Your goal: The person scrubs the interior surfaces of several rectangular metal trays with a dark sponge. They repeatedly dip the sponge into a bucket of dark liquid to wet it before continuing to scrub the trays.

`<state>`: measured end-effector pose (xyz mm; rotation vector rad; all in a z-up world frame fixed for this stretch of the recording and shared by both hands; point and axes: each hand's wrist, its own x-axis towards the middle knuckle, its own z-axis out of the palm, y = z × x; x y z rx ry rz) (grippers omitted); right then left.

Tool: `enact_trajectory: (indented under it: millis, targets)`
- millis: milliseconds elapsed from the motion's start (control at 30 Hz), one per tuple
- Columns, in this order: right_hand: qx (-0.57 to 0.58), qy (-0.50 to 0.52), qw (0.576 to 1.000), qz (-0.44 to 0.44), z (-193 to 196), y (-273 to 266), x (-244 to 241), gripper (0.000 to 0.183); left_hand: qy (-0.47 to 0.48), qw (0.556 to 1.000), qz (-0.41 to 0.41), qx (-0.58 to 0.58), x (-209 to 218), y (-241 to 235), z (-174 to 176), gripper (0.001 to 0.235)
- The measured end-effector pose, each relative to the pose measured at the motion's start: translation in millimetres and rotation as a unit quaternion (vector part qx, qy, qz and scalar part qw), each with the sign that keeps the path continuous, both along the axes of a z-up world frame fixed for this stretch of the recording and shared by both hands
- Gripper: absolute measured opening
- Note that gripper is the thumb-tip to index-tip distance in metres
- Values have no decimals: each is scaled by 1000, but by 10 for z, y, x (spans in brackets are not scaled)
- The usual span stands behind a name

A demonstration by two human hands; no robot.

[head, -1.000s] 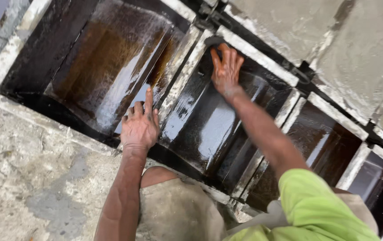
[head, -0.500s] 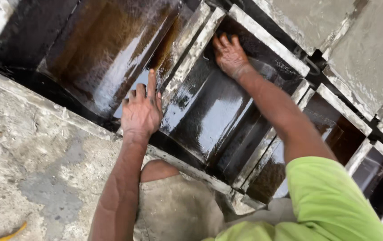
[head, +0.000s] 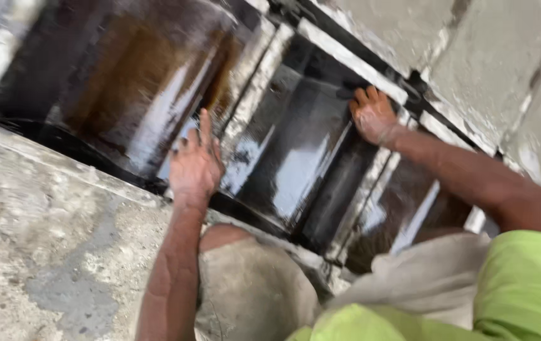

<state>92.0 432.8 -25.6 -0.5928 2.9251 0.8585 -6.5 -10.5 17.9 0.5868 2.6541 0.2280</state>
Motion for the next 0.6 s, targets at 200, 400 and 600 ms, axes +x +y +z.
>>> enact_trajectory:
  millis: [200, 400, 600]
  targets:
    - [-204, 63, 964, -157, -633, -865, -732, 18, -86, 996, -25, -4, -36, 49, 148, 59]
    - [-178, -40, 971, -151, -429, -614, -534, 30, -76, 997, -17, -15, -35, 64, 107, 61]
    - [24, -92, 993, -72, 224, 272, 396, 13, -41, 999, 1, -21, 30, 41, 65, 60]
